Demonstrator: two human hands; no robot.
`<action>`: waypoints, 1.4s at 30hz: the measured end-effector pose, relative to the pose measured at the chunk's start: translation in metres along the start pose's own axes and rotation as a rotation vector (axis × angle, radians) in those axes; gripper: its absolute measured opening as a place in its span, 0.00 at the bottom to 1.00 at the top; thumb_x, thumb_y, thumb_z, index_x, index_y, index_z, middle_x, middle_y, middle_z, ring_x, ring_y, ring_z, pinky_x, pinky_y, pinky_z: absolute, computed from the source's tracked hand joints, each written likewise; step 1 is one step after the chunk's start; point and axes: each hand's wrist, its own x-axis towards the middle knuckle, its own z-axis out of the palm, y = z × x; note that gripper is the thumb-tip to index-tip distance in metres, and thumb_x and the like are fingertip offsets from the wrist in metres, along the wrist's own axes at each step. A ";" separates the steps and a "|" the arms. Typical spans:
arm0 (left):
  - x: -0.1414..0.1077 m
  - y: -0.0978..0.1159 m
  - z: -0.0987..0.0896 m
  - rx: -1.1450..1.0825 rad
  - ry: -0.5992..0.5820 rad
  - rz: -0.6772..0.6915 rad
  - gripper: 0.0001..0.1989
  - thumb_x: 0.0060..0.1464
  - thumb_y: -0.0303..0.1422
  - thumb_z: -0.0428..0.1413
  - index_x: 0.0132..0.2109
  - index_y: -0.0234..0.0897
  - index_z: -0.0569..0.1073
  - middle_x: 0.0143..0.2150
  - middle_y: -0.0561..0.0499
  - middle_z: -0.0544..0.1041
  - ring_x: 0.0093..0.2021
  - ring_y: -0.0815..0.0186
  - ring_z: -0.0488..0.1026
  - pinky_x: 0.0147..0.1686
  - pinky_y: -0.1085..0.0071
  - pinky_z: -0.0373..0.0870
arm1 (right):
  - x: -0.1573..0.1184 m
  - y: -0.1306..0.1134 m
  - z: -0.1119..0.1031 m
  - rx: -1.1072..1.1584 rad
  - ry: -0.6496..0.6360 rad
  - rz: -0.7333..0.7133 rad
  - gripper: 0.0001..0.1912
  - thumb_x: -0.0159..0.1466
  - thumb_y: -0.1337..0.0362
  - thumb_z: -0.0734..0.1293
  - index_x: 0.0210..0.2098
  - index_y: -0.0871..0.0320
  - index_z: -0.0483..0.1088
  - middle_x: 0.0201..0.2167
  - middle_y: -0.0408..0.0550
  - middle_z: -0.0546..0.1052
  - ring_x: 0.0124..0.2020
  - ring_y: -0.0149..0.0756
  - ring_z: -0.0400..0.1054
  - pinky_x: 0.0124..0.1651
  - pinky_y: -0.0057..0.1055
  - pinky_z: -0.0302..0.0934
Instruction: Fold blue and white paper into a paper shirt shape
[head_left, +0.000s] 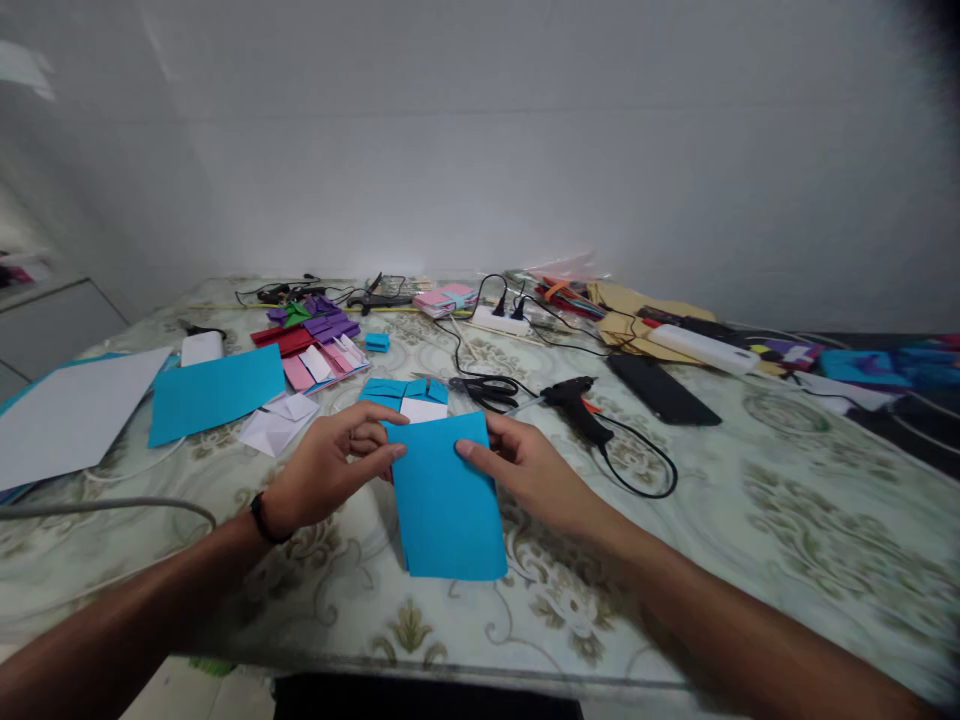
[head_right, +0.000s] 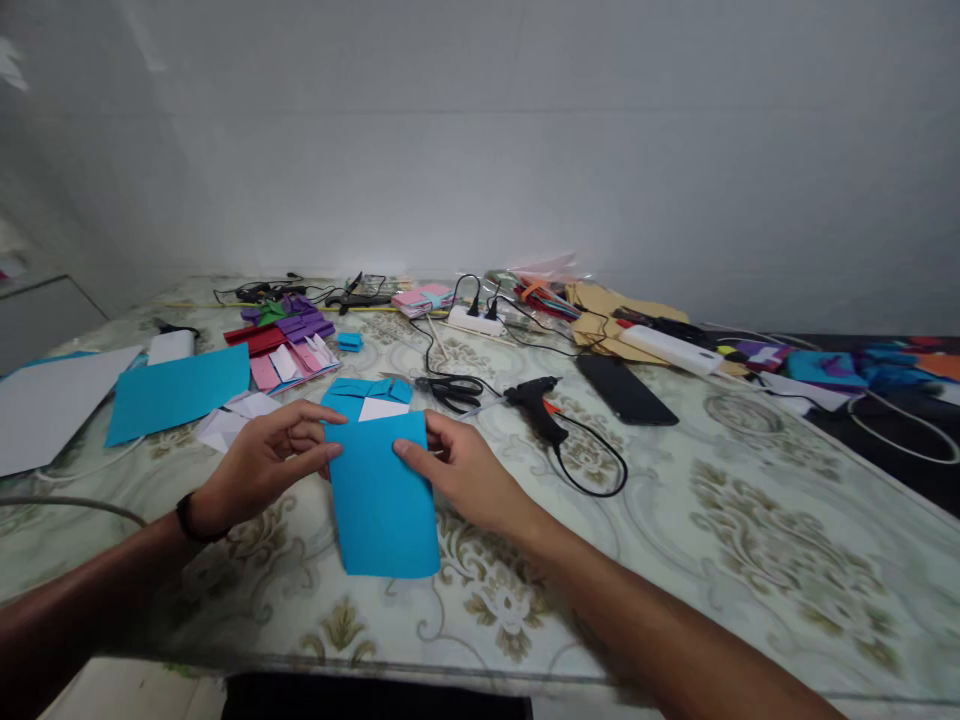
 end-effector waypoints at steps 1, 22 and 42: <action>0.000 0.000 0.000 -0.004 0.001 0.004 0.11 0.59 0.34 0.63 0.48 0.36 0.77 0.28 0.55 0.79 0.28 0.66 0.82 0.29 0.75 0.79 | 0.000 0.000 0.000 0.000 0.004 0.000 0.24 0.64 0.43 0.71 0.44 0.58 0.73 0.38 0.50 0.79 0.38 0.42 0.74 0.40 0.36 0.70; 0.000 0.002 0.003 -0.078 -0.013 -0.019 0.11 0.60 0.34 0.62 0.48 0.34 0.76 0.26 0.54 0.82 0.27 0.64 0.84 0.28 0.75 0.82 | 0.000 0.001 0.000 -0.040 0.054 -0.014 0.22 0.63 0.44 0.72 0.39 0.57 0.71 0.34 0.48 0.76 0.34 0.39 0.70 0.35 0.34 0.65; 0.002 0.002 0.000 0.069 0.055 0.079 0.10 0.60 0.32 0.63 0.48 0.35 0.83 0.25 0.55 0.82 0.25 0.66 0.82 0.27 0.78 0.81 | 0.002 0.002 0.000 -0.043 0.075 -0.060 0.26 0.65 0.39 0.69 0.31 0.56 0.65 0.24 0.37 0.62 0.25 0.29 0.55 0.27 0.28 0.51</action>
